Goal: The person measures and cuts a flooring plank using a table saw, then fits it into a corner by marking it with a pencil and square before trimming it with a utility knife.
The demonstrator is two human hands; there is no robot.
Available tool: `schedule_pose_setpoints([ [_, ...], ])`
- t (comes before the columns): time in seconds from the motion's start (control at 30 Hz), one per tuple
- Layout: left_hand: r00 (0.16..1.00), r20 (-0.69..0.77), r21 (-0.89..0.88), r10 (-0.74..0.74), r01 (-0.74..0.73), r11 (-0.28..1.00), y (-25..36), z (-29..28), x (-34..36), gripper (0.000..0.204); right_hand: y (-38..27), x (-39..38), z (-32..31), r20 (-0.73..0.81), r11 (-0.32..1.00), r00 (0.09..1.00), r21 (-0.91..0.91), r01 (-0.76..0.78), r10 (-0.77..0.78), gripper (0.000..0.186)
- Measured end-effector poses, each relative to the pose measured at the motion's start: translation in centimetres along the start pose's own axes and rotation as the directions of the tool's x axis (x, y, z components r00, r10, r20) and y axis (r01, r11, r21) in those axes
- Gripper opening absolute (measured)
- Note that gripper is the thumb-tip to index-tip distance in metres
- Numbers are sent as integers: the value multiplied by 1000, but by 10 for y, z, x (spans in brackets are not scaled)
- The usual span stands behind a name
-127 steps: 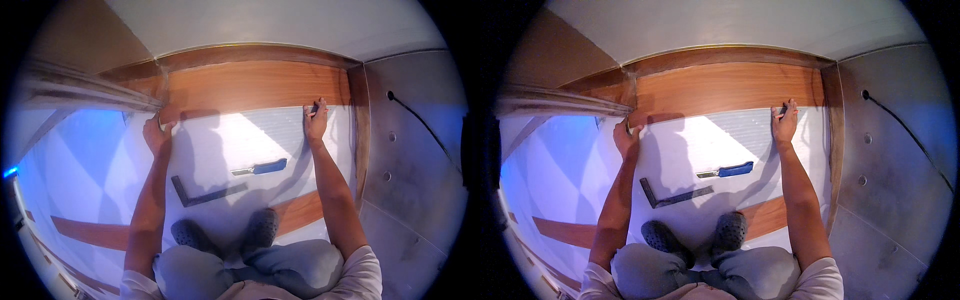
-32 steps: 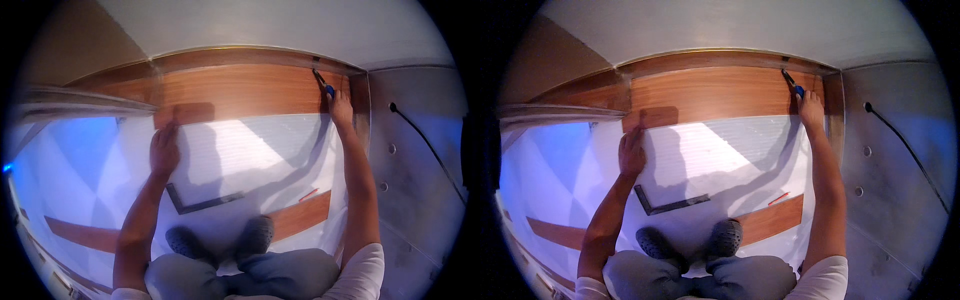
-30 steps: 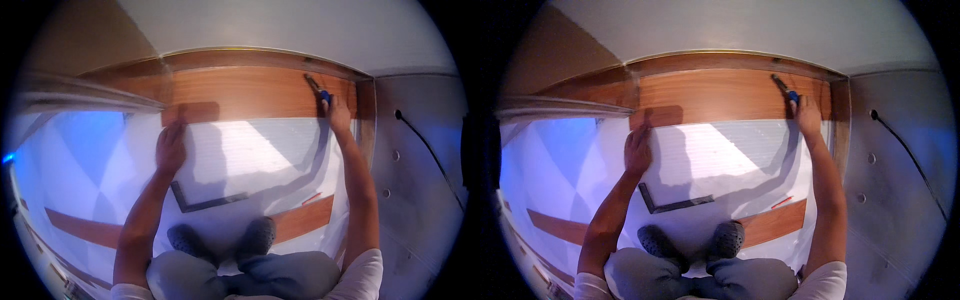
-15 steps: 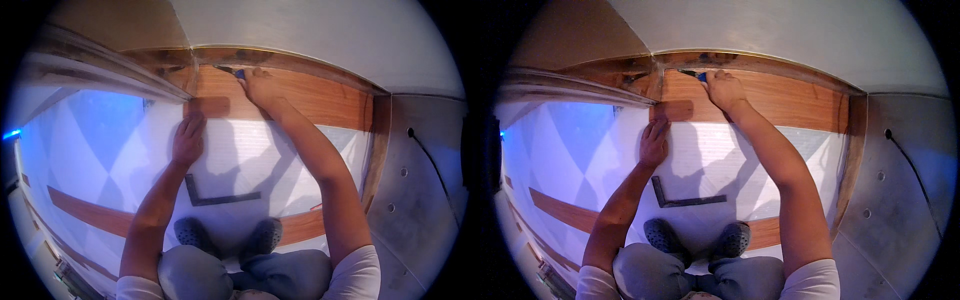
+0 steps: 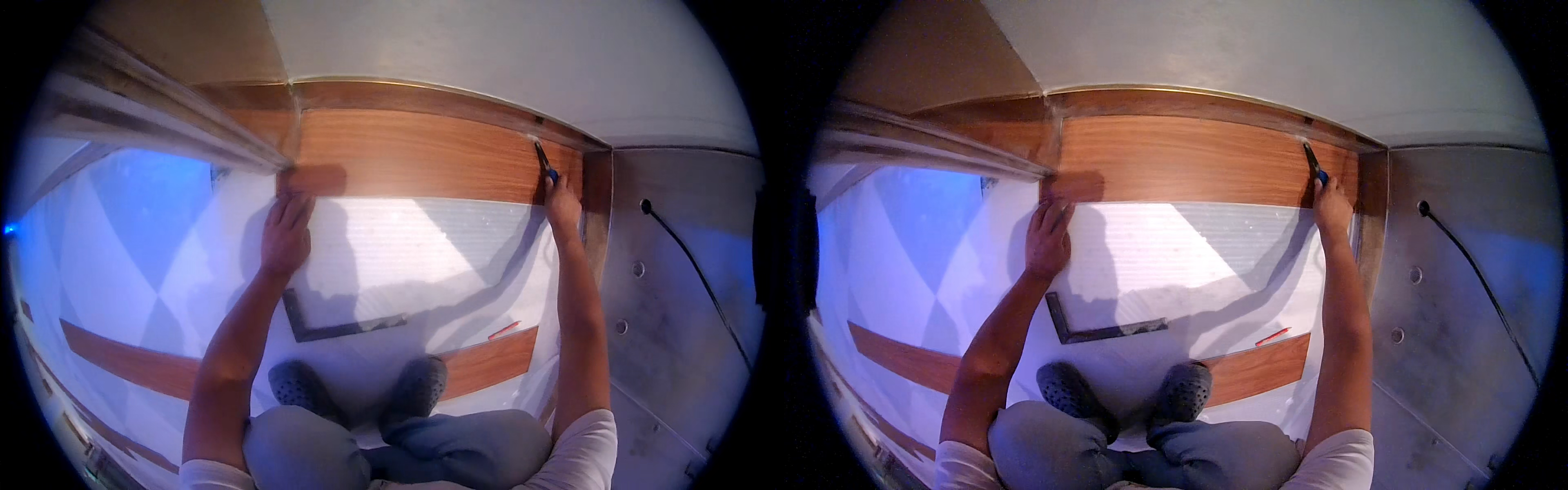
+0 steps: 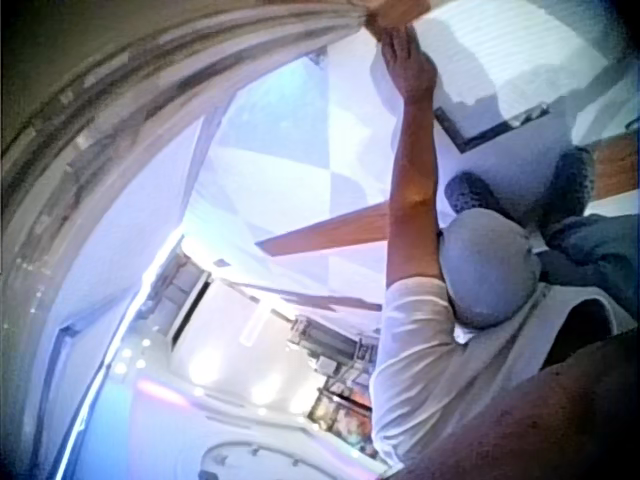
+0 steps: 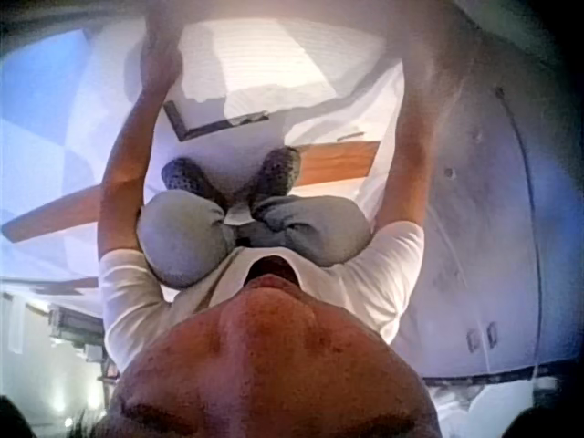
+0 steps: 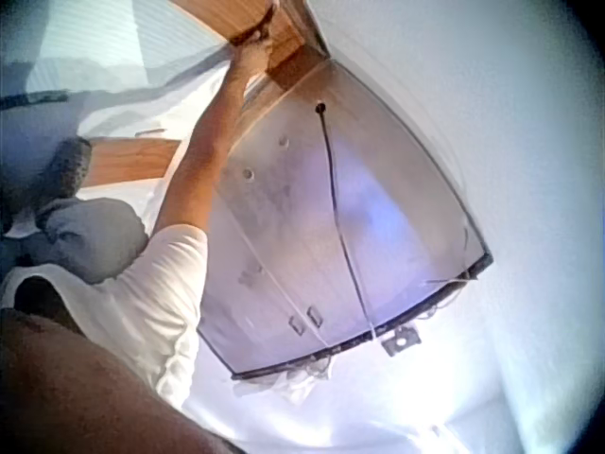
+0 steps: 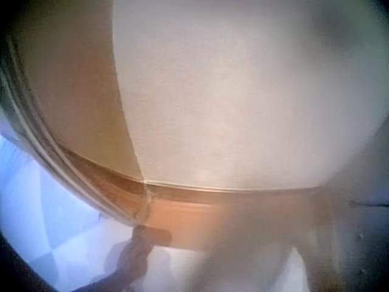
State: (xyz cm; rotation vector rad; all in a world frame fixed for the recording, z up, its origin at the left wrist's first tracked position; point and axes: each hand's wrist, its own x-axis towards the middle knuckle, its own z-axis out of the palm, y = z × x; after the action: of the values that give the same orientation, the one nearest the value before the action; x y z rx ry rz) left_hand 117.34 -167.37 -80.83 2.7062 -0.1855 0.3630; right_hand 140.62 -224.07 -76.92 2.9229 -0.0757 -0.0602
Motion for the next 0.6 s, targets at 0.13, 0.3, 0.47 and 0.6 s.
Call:
schedule_pose_setpoints([
  [0.13,1000,4,31,-28,28,999,-1,-1,-9,50,-31,-28,-8,-89,985,984,66,159,-153,43],
  [0.3,1000,-7,4,-24,24,1000,-8,6,-13,56,-211,-54,-53,-97,763,849,396,512,-520,39],
  [0.47,999,15,-38,-37,38,999,-9,1,-10,55,-354,-49,-67,-267,584,675,348,733,-688,38],
  [0.6,998,40,-42,-49,51,998,-7,2,-8,52,-378,-38,-68,-221,641,710,312,701,-669,38],
])
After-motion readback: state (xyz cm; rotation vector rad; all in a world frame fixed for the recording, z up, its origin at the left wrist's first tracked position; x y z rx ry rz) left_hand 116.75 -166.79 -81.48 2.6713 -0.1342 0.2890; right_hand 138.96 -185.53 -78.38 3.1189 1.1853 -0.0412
